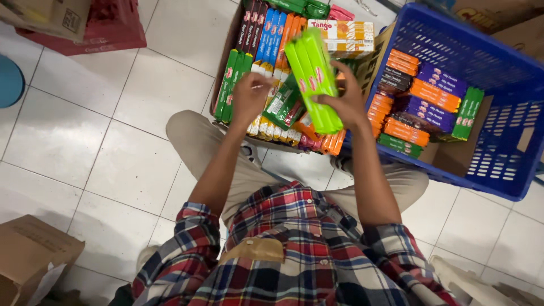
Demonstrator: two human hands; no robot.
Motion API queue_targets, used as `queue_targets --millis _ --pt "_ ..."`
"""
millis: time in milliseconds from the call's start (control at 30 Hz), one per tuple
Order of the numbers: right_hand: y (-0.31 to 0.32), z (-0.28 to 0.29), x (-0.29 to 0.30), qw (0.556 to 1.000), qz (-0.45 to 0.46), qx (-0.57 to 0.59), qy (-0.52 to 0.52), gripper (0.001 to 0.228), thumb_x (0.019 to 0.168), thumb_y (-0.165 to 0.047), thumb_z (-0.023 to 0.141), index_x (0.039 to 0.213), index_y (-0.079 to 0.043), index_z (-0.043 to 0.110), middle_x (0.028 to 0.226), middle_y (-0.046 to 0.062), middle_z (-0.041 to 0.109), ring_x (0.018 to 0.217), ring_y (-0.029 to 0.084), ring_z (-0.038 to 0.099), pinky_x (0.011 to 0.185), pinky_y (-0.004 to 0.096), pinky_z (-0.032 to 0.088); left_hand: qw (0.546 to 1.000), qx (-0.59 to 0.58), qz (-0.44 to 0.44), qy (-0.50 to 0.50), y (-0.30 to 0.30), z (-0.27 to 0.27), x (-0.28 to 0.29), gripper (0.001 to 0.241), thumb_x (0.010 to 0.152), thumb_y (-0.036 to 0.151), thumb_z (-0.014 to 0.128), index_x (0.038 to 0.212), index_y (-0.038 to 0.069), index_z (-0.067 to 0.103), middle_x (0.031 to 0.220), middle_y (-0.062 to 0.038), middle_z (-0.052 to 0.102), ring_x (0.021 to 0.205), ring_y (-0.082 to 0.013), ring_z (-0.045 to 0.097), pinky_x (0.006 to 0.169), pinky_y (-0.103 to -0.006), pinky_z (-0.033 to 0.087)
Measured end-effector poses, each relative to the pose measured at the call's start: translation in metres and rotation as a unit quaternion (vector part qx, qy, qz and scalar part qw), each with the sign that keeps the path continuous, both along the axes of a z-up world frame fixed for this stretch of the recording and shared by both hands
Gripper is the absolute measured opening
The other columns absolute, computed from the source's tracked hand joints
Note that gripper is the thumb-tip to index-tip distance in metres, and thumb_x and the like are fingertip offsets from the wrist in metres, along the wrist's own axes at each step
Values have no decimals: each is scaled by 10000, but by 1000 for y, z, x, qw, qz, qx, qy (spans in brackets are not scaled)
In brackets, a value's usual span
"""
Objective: The person organizes snacks by taking them out of a blue crate and arranging them into neat rows on the floor by hand.
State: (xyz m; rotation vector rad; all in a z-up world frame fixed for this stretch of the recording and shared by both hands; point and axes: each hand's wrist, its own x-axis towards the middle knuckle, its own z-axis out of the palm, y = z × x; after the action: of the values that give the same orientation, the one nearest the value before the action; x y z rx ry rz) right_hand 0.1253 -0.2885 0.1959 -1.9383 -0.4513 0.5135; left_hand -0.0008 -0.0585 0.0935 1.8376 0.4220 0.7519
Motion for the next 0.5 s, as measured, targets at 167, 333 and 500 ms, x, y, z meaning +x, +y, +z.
queue_targets --millis 167,333,500 --pt "56 15 -31 985 21 138 102 892 863 -217 831 1600 -198 329 1278 362 580 1092 488 662 908 563 576 961 -226 -85 138 -39 114 14 844 839 495 864 1483 193 408 1447 -224 547 1327 -463 576 1092 -583 478" --pt "72 28 -34 987 135 89 -26 1025 820 -270 773 1641 -198 163 1742 173 144 1611 394 202 1267 604 271 950 -221 -15 219 5 160 37 894 739 213 864 1445 100 327 1342 -106 651 1123 -242 728 938 -395 651" --pt "34 7 -8 988 62 -89 -106 873 947 -545 709 1624 -253 241 1725 136 213 1597 386 192 1210 722 211 975 -84 -16 204 73 104 95 923 783 201 887 1484 175 289 1225 -102 734 1029 -274 802 727 -353 721"
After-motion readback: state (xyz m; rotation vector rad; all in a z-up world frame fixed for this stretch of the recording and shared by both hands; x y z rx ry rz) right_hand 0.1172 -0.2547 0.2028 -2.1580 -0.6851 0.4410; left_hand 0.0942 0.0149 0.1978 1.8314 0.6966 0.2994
